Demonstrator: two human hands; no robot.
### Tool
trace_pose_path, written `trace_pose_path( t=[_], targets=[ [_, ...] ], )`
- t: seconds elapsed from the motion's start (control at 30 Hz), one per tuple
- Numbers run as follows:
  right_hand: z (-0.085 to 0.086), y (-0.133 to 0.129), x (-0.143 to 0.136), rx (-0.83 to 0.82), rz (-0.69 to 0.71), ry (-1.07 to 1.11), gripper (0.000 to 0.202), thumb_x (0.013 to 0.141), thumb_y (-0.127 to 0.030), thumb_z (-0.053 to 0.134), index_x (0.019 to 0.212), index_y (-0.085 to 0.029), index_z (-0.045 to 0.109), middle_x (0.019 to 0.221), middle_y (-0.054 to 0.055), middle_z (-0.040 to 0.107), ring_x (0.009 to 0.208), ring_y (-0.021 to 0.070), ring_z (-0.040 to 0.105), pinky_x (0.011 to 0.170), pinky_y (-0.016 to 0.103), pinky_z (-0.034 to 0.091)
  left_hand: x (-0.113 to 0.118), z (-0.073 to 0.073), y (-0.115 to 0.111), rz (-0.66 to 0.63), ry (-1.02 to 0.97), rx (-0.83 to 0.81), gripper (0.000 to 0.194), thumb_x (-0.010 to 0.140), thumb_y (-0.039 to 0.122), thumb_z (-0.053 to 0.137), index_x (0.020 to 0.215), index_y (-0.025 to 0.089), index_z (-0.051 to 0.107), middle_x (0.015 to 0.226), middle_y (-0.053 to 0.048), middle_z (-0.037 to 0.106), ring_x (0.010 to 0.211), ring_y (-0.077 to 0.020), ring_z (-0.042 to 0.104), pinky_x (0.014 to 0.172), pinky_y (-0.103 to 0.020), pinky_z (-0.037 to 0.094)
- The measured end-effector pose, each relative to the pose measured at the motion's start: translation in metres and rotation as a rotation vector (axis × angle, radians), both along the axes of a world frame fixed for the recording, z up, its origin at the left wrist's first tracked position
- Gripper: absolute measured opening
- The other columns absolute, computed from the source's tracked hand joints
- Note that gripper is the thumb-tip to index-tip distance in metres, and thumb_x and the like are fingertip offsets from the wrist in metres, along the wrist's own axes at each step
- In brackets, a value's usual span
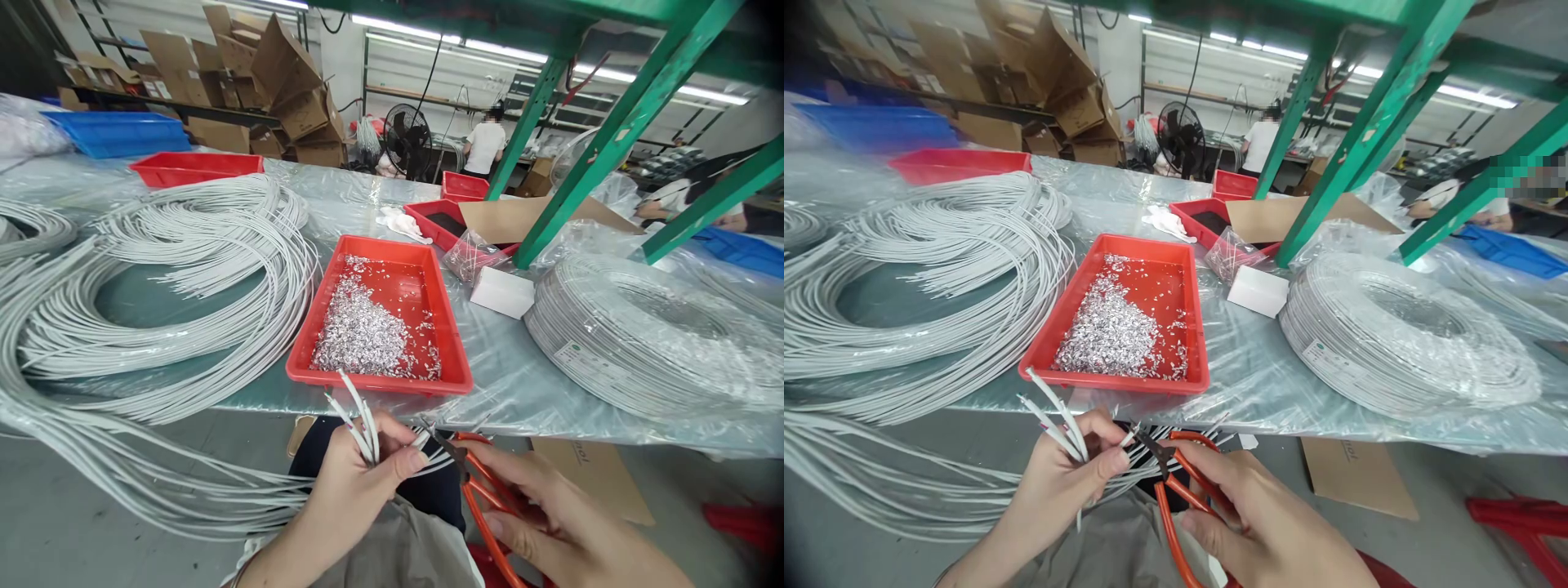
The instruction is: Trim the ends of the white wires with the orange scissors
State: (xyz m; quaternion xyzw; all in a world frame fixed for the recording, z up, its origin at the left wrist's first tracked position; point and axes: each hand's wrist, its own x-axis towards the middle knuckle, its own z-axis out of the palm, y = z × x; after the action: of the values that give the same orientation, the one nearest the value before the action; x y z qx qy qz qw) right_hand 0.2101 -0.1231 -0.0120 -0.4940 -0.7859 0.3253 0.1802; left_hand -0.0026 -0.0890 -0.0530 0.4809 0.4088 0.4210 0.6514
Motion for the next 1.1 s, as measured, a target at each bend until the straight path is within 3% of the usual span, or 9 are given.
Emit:
trace_pose_path(
  t=[0.13, 0.23, 0.33, 0.43, 0.57, 0.67, 0.8, 0.93, 1.1],
  targets=[
    [0.004, 0.0, 0.001, 0.083, 0.031, 0.01, 0.048, 0.079, -0.02, 0.057, 0.126, -0.03, 0.05, 0.091, 0.007, 0.071, 0.071, 0.0237, 0.066, 0.057, 0.031, 0.056, -0.002, -0.001, 0.002, -0.126, -0.129, -0.097, 0.036, 0.068, 0.048, 0.065, 0.061, 0.013, 0.057, 0.043, 0.004, 0.047, 0.033, -0.0047, 0.039, 0.036, -0.017, 0.026],
    [0.008, 0.003, -0.001, 0.123, 0.076, -0.006, 0.051, 0.077, -0.016, 0.06, 0.124, -0.032, 0.051, 0.085, 0.004, 0.072, 0.064, 0.0217, 0.066, 0.052, 0.027, 0.055, -0.005, -0.006, 0.003, -0.286, -0.28, -0.2, 0.037, 0.071, 0.046, 0.063, 0.059, 0.012, 0.057, 0.043, 0.004, 0.047, 0.029, -0.0036, 0.039, 0.032, -0.016, 0.023],
    [0.008, 0.006, 0.0, 0.128, 0.084, 0.016, 0.05, 0.075, -0.014, 0.061, 0.121, -0.033, 0.053, 0.083, 0.003, 0.072, 0.065, 0.021, 0.066, 0.054, 0.026, 0.054, -0.007, -0.011, 0.005, -0.442, -0.465, -0.398, 0.035, 0.069, 0.042, 0.068, 0.056, 0.013, 0.053, 0.041, 0.006, 0.042, 0.025, -0.0009, 0.028, 0.027, -0.016, 0.014],
    [0.002, 0.008, 0.005, 0.096, 0.059, 0.042, 0.047, 0.074, -0.014, 0.061, 0.118, -0.031, 0.056, 0.089, 0.004, 0.071, 0.07, 0.0225, 0.066, 0.059, 0.029, 0.054, -0.008, -0.012, 0.006, -0.502, -0.565, -0.515, 0.032, 0.067, 0.037, 0.071, 0.057, 0.013, 0.051, 0.041, 0.008, 0.037, 0.026, 0.0007, 0.018, 0.026, -0.015, 0.008],
    [-0.009, 0.014, 0.002, -0.047, -0.019, 0.196, 0.026, 0.075, -0.012, 0.057, 0.097, -0.024, 0.066, 0.073, 0.003, 0.067, 0.06, 0.0177, 0.059, 0.053, 0.025, 0.049, -0.006, -0.01, 0.004, -0.389, -0.491, -0.429, 0.03, 0.073, 0.037, 0.065, 0.061, 0.013, 0.054, 0.043, 0.007, 0.038, 0.027, 0.0006, 0.019, 0.027, -0.015, 0.009],
    [-0.019, 0.016, -0.017, -0.086, -0.228, 0.465, 0.003, 0.073, -0.019, 0.063, 0.07, -0.018, 0.062, 0.054, -0.003, 0.052, 0.046, 0.0107, 0.044, 0.043, 0.02, 0.039, 0.0, -0.009, 0.002, -0.264, -0.376, -0.305, 0.032, 0.076, 0.042, 0.06, 0.065, 0.013, 0.055, 0.044, 0.007, 0.041, 0.027, 0.0003, 0.021, 0.029, -0.015, 0.011],
    [-0.032, 0.012, -0.055, 0.003, -0.547, 0.754, 0.013, 0.065, -0.022, 0.071, 0.067, -0.019, 0.059, 0.046, -0.009, 0.037, 0.04, 0.0073, 0.027, 0.039, 0.019, 0.029, 0.008, -0.012, -0.001, -0.189, -0.259, -0.172, 0.036, 0.077, 0.049, 0.056, 0.069, 0.014, 0.054, 0.042, 0.008, 0.041, 0.027, -0.0009, 0.024, 0.03, -0.016, 0.015],
    [-0.041, 0.012, -0.072, 0.155, -0.578, 0.715, 0.011, 0.062, -0.016, 0.073, 0.066, -0.019, 0.063, 0.045, -0.009, 0.036, 0.041, 0.008, 0.028, 0.039, 0.02, 0.027, 0.012, -0.013, -0.003, -0.15, -0.159, -0.093, 0.041, 0.076, 0.055, 0.052, 0.067, 0.015, 0.05, 0.043, 0.008, 0.041, 0.027, -0.0016, 0.026, 0.031, -0.017, 0.017],
    [-0.043, 0.017, -0.069, 0.148, -0.537, 0.728, 0.009, 0.064, -0.015, 0.072, 0.066, -0.019, 0.064, 0.046, -0.008, 0.038, 0.042, 0.0085, 0.031, 0.039, 0.019, 0.029, 0.012, -0.009, -0.002, -0.14, -0.062, -0.047, 0.044, 0.076, 0.058, 0.049, 0.068, 0.015, 0.051, 0.046, 0.007, 0.042, 0.029, -0.0021, 0.028, 0.033, -0.017, 0.017]
  ],
)
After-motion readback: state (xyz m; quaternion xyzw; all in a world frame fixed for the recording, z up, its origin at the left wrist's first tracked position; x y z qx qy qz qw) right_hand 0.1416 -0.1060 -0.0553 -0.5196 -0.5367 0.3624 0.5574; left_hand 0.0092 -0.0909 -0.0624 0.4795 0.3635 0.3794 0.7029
